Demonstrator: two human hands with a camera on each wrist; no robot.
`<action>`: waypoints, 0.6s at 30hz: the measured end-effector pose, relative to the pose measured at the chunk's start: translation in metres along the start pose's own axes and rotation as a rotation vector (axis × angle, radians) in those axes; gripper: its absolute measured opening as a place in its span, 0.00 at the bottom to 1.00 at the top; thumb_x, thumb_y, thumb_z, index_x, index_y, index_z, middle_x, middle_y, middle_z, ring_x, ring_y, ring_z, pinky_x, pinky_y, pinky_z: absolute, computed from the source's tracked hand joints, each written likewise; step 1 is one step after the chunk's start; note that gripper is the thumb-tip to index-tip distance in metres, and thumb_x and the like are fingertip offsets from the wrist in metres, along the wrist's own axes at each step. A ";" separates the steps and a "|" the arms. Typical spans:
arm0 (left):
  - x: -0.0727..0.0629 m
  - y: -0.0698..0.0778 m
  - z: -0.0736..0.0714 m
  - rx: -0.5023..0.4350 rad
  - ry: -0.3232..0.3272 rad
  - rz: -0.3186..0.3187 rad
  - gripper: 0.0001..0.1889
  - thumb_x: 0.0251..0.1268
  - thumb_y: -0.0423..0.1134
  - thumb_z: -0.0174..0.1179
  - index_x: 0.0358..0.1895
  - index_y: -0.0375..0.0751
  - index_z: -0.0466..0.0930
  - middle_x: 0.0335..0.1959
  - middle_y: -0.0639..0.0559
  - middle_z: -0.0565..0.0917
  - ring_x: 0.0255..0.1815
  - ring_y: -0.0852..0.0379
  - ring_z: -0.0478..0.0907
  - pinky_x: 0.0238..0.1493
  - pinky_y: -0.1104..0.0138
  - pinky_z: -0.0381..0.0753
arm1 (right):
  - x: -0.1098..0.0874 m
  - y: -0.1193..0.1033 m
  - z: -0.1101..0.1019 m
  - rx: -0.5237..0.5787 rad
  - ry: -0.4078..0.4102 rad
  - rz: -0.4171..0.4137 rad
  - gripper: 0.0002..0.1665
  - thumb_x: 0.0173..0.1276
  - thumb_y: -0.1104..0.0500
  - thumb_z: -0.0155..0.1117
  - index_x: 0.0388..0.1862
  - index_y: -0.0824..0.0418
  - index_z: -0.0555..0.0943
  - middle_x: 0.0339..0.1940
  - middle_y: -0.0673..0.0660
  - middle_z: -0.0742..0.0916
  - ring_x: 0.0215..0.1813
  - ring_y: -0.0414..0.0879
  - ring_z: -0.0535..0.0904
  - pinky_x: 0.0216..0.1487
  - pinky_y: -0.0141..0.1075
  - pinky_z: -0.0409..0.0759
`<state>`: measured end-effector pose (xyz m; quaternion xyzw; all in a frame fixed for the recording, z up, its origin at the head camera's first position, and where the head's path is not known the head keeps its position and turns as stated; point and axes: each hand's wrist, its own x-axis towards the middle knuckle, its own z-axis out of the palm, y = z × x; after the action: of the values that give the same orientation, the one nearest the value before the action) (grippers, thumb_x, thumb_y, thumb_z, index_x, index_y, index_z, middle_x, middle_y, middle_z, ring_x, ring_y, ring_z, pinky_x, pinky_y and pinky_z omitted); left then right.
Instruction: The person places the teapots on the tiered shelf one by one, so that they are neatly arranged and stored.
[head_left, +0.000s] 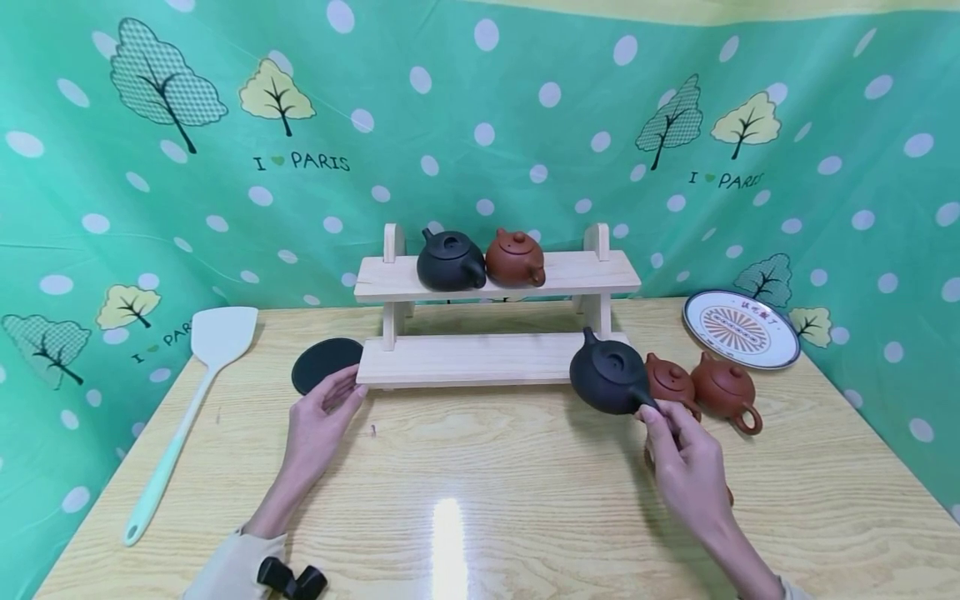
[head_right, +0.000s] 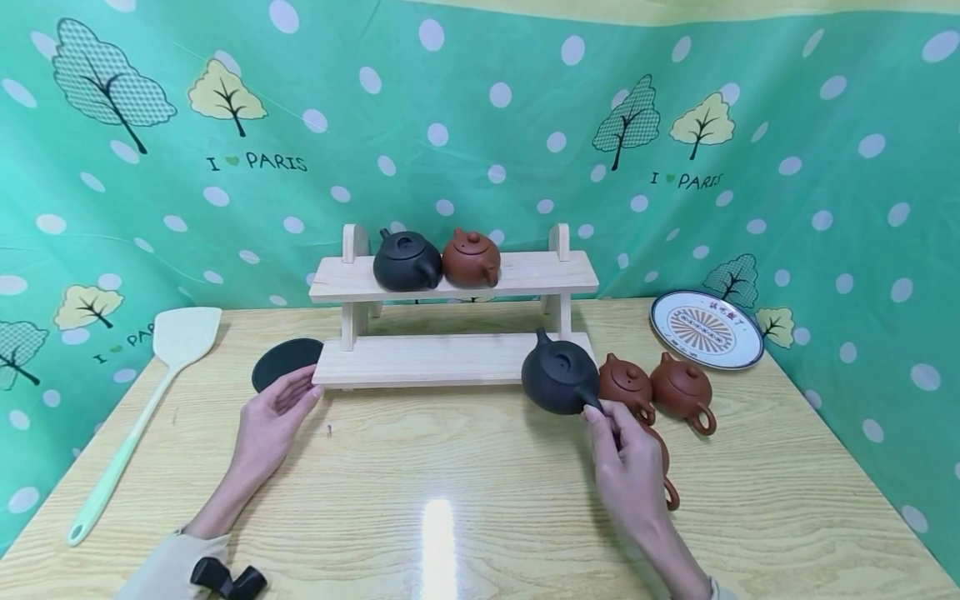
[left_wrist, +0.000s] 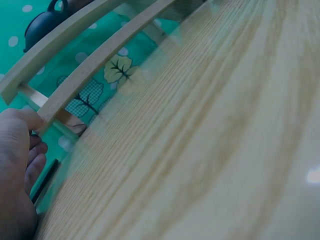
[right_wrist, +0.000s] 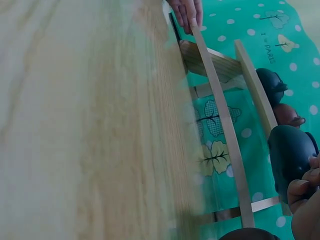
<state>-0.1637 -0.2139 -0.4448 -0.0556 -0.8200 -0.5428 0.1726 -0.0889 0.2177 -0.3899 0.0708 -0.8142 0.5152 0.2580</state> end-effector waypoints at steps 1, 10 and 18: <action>0.000 0.000 0.000 0.001 0.000 0.001 0.22 0.75 0.35 0.64 0.67 0.31 0.78 0.62 0.36 0.82 0.62 0.44 0.80 0.59 0.81 0.76 | 0.001 0.000 0.000 0.000 0.001 -0.005 0.06 0.78 0.72 0.58 0.42 0.69 0.83 0.19 0.56 0.75 0.17 0.40 0.67 0.11 0.33 0.64; 0.000 0.000 0.000 0.006 0.003 0.000 0.21 0.75 0.35 0.64 0.67 0.31 0.78 0.62 0.36 0.83 0.61 0.44 0.81 0.58 0.81 0.76 | 0.018 0.001 0.002 -0.027 0.012 -0.057 0.05 0.77 0.73 0.59 0.42 0.70 0.83 0.22 0.54 0.77 0.20 0.39 0.69 0.15 0.29 0.65; -0.001 0.000 0.000 0.003 0.003 -0.012 0.21 0.75 0.35 0.64 0.67 0.31 0.78 0.62 0.36 0.82 0.62 0.44 0.81 0.58 0.82 0.76 | 0.031 0.000 0.002 -0.066 0.019 -0.087 0.06 0.77 0.72 0.60 0.43 0.67 0.84 0.22 0.55 0.77 0.21 0.39 0.67 0.17 0.30 0.64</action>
<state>-0.1630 -0.2135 -0.4447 -0.0492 -0.8210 -0.5426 0.1707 -0.1163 0.2211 -0.3752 0.0926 -0.8244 0.4771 0.2901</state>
